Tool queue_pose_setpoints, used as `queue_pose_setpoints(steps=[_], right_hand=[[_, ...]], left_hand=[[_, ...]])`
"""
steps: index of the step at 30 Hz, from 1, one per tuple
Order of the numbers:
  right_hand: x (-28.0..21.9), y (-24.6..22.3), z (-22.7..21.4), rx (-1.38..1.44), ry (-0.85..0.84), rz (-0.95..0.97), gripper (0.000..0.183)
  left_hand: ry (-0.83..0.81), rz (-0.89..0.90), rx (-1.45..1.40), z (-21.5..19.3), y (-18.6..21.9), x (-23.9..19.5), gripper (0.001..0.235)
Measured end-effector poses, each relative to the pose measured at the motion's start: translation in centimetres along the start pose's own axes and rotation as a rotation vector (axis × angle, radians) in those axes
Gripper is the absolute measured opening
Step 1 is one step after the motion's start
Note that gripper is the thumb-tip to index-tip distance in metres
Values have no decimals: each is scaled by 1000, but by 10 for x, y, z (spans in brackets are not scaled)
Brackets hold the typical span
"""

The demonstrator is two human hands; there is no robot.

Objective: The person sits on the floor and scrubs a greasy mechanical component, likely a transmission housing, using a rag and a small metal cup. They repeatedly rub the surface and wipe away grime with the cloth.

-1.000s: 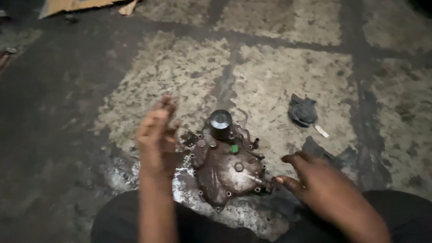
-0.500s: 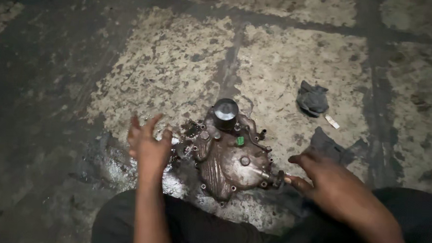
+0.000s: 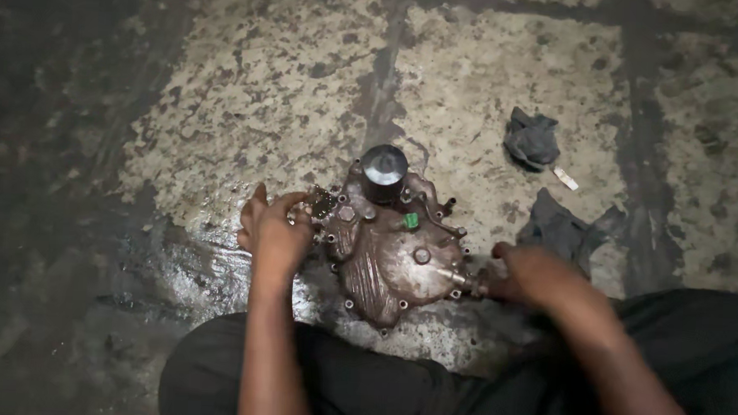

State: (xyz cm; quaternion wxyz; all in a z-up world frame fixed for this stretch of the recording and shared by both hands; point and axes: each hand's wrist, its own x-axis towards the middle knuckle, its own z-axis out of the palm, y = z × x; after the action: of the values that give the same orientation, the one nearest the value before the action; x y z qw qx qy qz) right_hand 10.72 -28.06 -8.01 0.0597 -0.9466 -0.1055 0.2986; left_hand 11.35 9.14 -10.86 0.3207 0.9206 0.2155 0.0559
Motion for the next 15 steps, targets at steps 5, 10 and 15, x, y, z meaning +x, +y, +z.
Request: queue_pose_setpoints(steps=[5, 10, 15], right_hand=[[33, 2, 32, 25, -173, -46, 45], [33, 20, 39, 136, -106, 15, 48], [22, 57, 33, 28, 93, 99, 35]], left_hand=[[1, 19, -25, -2, -1, -3, 37], [-4, 2, -24, -4, 0, -4, 38], [23, 24, -20, -1, -6, -7, 39]])
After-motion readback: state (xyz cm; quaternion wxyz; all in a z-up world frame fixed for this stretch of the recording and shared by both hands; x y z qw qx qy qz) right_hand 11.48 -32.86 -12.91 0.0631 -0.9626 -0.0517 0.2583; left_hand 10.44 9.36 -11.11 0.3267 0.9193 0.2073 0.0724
